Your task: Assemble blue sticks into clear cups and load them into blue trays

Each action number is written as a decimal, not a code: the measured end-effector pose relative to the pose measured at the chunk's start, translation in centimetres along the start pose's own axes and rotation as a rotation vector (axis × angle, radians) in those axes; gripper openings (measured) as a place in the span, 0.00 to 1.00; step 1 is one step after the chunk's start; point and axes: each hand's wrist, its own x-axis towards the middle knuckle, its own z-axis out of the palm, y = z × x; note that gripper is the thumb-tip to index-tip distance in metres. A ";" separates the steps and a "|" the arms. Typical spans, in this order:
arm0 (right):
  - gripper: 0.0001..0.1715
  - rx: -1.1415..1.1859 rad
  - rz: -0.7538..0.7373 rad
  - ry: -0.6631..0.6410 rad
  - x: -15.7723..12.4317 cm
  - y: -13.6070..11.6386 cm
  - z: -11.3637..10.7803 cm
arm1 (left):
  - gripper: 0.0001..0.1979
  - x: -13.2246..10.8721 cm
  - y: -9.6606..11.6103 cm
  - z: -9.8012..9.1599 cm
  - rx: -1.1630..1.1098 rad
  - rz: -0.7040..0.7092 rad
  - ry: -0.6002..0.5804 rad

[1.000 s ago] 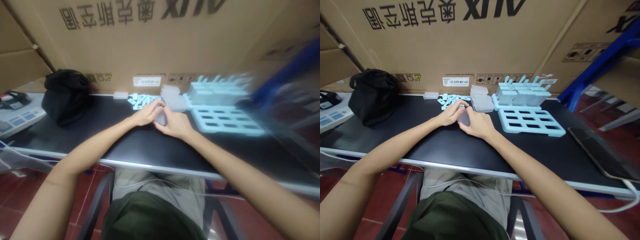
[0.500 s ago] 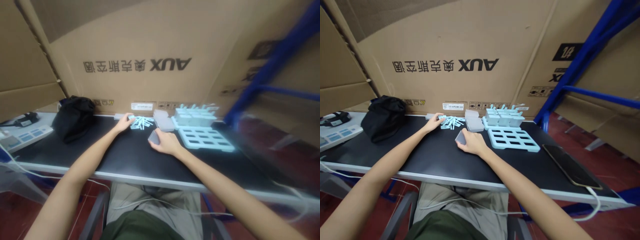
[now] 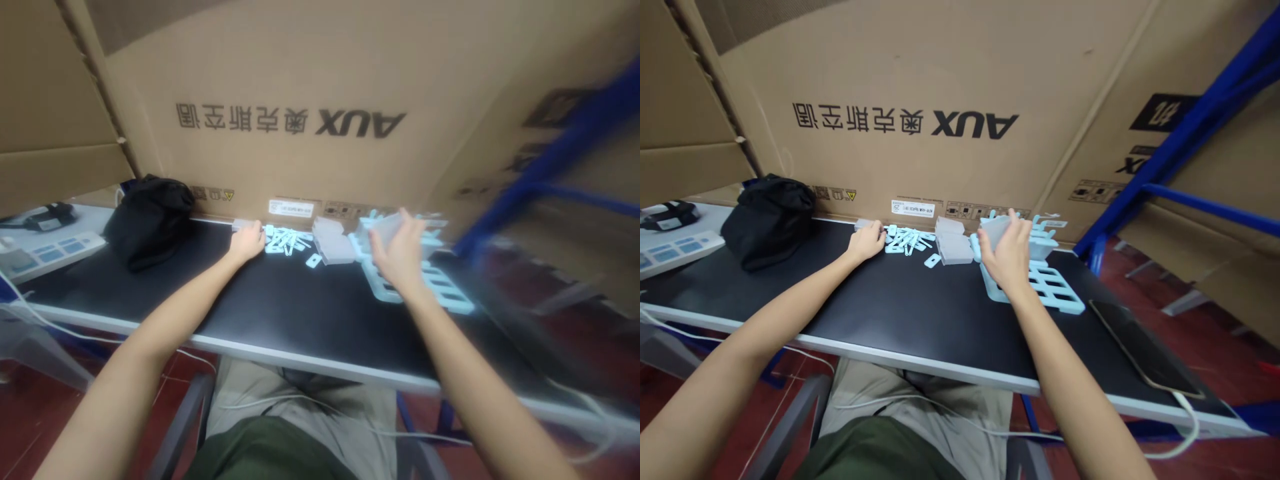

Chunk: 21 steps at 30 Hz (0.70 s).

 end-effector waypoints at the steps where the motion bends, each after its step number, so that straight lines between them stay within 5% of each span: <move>1: 0.51 0.011 -0.015 -0.045 0.6 0.9 0.3 | 0.16 -0.1 0.0 0.0 0.003 0.003 -0.017; 8: 0.39 -0.001 -0.344 -0.467 5.2 1.8 3.9 | 0.14 -0.1 0.5 0.4 -0.045 0.180 -0.054; 14: 0.38 -0.040 -0.387 -0.655 7.7 1.3 7.5 | 0.15 -0.2 1.0 0.7 -0.118 0.280 0.030; 21: 0.40 -0.113 -0.421 -0.729 7.1 1.1 8.8 | 0.13 -2.5 4.9 1.1 -0.247 0.839 -0.062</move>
